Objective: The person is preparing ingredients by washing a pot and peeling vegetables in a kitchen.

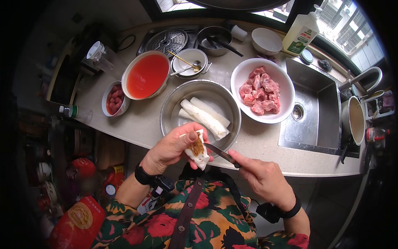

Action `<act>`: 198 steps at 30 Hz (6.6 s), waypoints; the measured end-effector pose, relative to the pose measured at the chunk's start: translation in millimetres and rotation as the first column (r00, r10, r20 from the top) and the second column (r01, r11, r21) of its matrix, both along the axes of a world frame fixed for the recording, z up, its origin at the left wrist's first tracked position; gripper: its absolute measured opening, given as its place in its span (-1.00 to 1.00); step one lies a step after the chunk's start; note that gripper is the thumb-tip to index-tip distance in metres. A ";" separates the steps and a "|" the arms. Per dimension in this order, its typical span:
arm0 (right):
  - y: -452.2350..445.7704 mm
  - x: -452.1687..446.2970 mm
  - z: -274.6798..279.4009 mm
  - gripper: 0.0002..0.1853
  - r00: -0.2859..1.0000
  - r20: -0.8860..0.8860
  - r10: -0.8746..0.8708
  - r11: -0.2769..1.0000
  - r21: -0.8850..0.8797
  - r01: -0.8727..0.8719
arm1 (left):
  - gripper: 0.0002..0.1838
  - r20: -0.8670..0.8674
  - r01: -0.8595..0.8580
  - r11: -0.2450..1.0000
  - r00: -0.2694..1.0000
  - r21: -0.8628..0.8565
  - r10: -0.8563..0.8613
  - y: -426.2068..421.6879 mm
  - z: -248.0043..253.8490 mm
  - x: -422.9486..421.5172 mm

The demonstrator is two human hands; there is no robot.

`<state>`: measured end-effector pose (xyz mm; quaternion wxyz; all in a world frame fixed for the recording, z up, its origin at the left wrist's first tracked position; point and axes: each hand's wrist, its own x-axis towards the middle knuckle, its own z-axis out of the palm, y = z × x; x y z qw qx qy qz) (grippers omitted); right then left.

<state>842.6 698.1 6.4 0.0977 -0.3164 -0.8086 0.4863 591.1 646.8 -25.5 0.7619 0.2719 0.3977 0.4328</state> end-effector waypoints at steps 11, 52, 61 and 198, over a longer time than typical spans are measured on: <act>-12.5 -9.2 -6.9 -0.49 0.999 0.047 -0.013 0.998 -0.056 0.015 | -0.52 -0.031 -0.075 0.995 0.997 0.072 0.077 -2.0 -15.9 8.6; -12.8 -11.2 -41.8 -0.50 0.996 -0.061 -0.058 0.977 0.202 0.069 | -0.53 -0.121 -0.221 0.975 0.968 -0.008 0.219 1.6 -16.3 21.3; -10.1 -9.8 -37.2 -0.51 0.993 -0.104 -0.060 0.990 0.122 0.073 | -0.56 -0.125 -0.203 0.979 0.971 0.021 0.204 0.9 -10.6 21.0; -422.4 -335.7 -107.5 -0.82 0.773 -0.010 0.635 0.461 -0.798 -0.389 | -0.48 0.207 -0.948 -0.299 -0.316 -0.110 0.926 -509.5 -99.9 -52.5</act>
